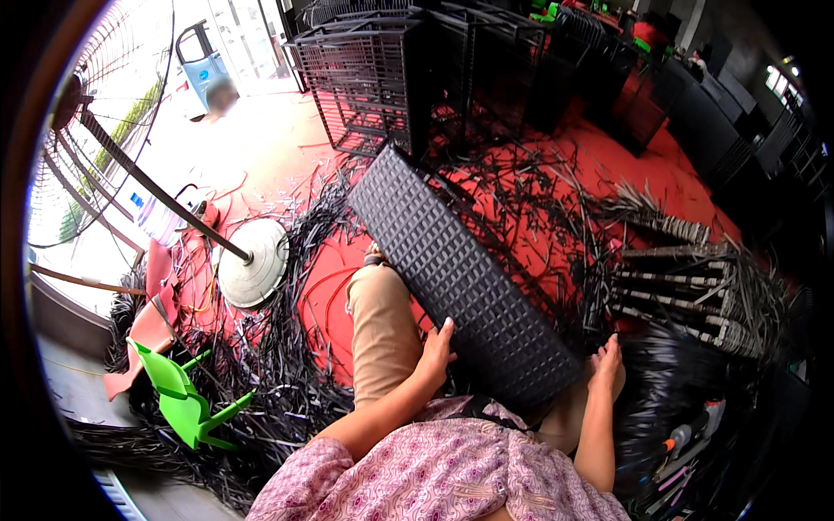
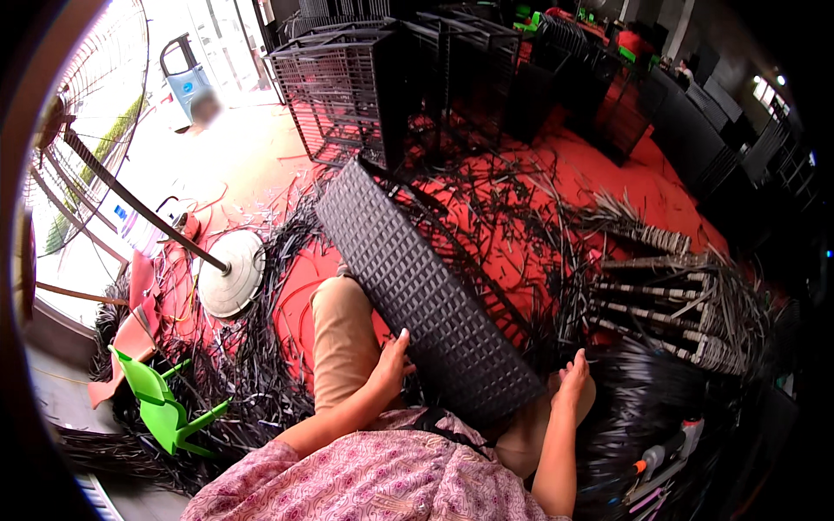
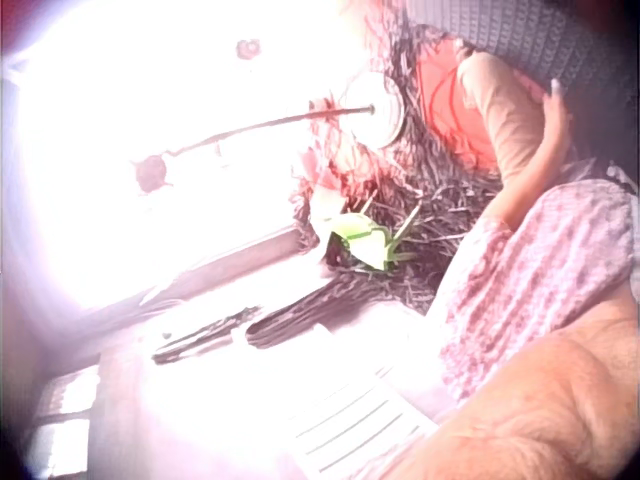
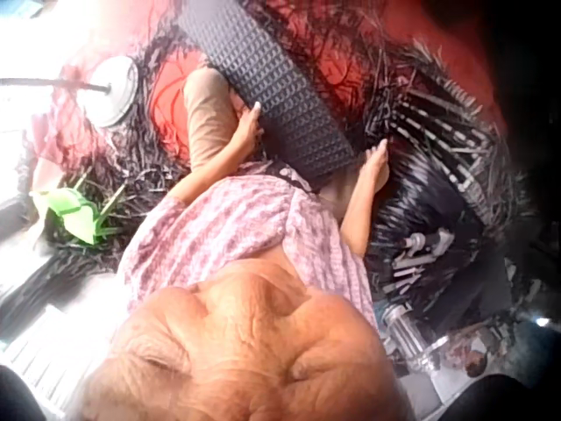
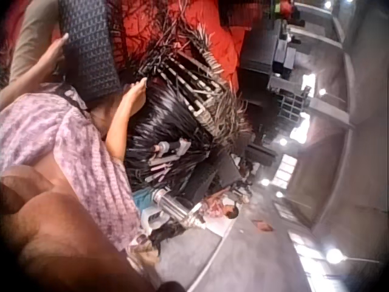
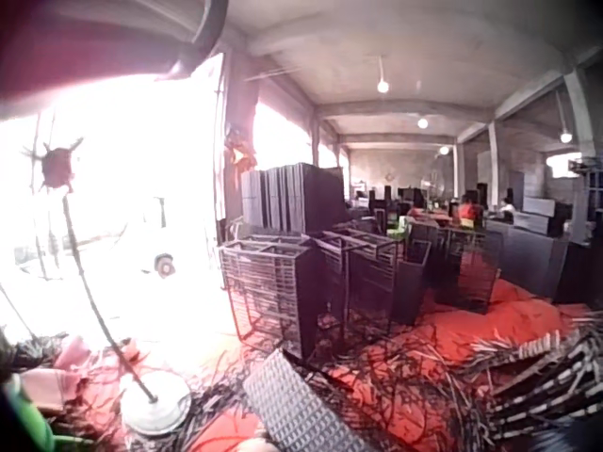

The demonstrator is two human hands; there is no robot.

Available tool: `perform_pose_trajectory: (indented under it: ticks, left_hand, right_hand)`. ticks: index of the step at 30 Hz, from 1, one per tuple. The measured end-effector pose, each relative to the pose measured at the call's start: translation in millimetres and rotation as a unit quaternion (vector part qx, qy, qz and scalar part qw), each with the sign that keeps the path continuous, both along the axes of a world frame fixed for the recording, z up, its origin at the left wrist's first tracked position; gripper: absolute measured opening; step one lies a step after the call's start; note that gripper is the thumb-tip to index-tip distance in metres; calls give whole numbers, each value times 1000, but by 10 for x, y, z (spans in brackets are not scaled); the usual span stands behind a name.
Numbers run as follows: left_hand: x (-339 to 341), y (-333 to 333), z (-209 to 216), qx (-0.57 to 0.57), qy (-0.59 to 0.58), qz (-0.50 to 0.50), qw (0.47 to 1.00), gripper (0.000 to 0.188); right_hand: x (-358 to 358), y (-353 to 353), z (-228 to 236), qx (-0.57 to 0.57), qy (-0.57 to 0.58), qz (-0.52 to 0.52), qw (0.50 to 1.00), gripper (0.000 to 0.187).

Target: The person sits on the floor and weaves black plastic strips into a basket frame. They interlace the strips by hand, tucking ends into the weave to secure them, and occasionally pull new strips from a large pile nearby.

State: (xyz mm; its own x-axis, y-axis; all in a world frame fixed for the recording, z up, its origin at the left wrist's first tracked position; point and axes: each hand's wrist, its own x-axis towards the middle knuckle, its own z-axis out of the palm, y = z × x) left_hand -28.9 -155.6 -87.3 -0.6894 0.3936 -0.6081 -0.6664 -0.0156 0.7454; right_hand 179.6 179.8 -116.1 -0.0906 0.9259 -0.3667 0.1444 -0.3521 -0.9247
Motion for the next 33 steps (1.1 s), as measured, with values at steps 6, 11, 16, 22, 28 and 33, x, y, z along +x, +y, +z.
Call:
perform_pose_trajectory:
  ticks: [6,11,16,22,28,33]
  left_hand:
    - [-98,-47,-300,21,-10,-9,1000,80]
    - [-146,-90,-309,13,16,-71,997,80]
    - [-268,-405,27,-73,34,-171,982,57]
    - [-1954,-702,1039,-20,281,-49,958,28]
    - [-4360,-366,648,-299,457,51,836,55]
    - [-4876,113,373,-385,463,-53,796,72]
  right_hand:
    - [-572,479,-210,-89,-139,232,959,28]
    - [-620,857,-1082,20,-289,349,891,40]
    - [-595,830,-1484,138,-348,334,865,48]
    - [-456,779,-1380,61,-311,312,895,66]
    - [-419,694,-1400,3,-218,272,937,67]
    - [-400,721,-1320,65,-286,289,911,64]
